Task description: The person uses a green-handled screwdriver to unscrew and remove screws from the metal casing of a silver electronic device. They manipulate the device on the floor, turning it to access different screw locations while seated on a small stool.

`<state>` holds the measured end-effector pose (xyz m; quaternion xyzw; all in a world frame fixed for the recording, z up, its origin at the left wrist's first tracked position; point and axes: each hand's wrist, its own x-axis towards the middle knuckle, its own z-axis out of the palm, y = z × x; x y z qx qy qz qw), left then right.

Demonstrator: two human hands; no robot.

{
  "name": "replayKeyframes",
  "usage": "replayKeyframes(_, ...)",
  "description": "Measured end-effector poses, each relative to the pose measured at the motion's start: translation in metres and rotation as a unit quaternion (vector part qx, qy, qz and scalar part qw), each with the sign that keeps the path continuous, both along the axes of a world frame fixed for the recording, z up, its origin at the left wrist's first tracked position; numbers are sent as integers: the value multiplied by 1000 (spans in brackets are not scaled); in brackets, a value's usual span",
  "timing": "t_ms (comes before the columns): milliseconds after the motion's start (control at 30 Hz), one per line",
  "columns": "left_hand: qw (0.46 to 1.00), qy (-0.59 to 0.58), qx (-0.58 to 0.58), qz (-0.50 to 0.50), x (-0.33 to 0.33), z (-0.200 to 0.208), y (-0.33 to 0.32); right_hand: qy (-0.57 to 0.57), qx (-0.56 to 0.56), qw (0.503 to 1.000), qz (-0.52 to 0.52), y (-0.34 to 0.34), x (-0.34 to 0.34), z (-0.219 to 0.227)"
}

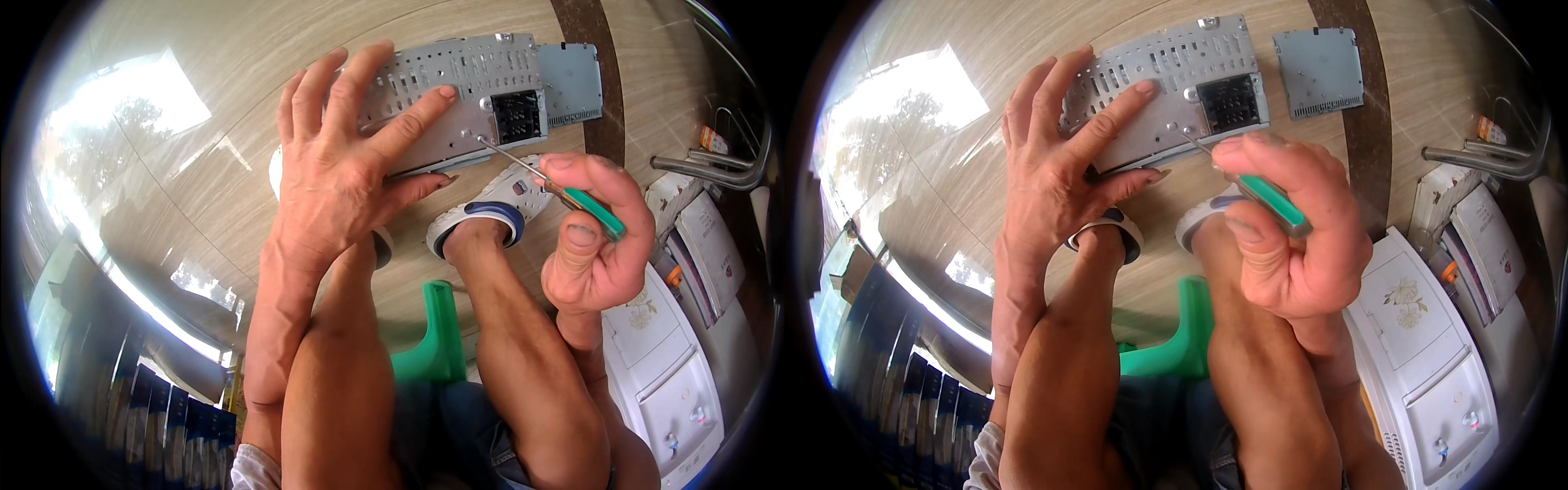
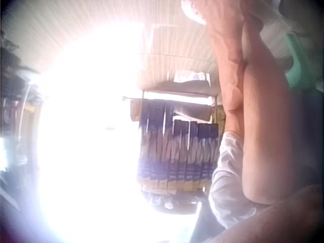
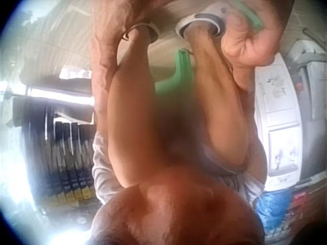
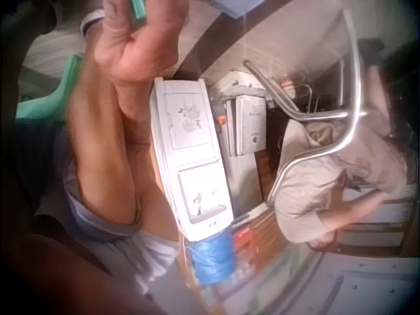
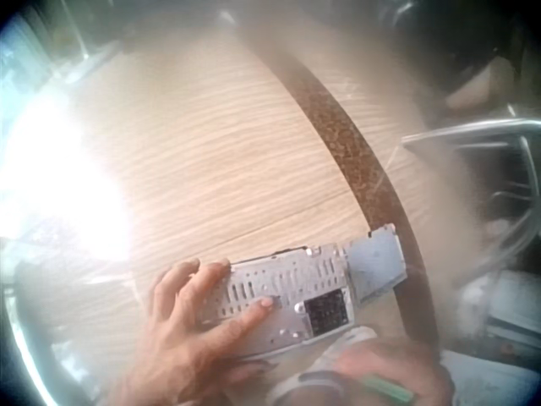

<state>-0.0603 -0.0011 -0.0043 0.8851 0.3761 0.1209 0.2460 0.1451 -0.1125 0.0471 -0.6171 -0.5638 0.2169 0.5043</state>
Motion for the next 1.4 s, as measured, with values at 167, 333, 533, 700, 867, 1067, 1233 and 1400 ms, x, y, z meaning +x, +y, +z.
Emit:
replayKeyframes(167, 1000, -5, 2, 0, 2, -1, 0, -11, -15, 1000, 9, -1, 2, 2)
replayKeyframes(333, 1000, -12, 5, 0, 2, 1, 1, -17, -12, 1000, 14, -1, 3, 5)
replayKeyframes(533, 1000, -13, 0, 0, 1, -1, 1, -20, -7, 1000, 20, 0, 3, 0)
replayKeyframes(700, 1000, -6, 2, 1, 2, 0, 0, -21, -9, 1000, 22, 1, 3, 0)
replayKeyframes(867, 1000, -5, 2, 2, 2, 0, 0, -41, -19, 999, 31, 2, 4, 2)
replayKeyframes(1067, 1000, -6, 1, 7, -1, 5, 2, -47, -27, 998, 34, 4, 2, 2)
replayKeyframes(1233, 1000, -14, -2, 6, 2, -2, -1, -52, -29, 998, 25, 1, 4, -1)
replayKeyframes(1400, 1000, -13, 2, 7, 2, -1, 0, -62, -31, 997, 29, 1, 5, 2)
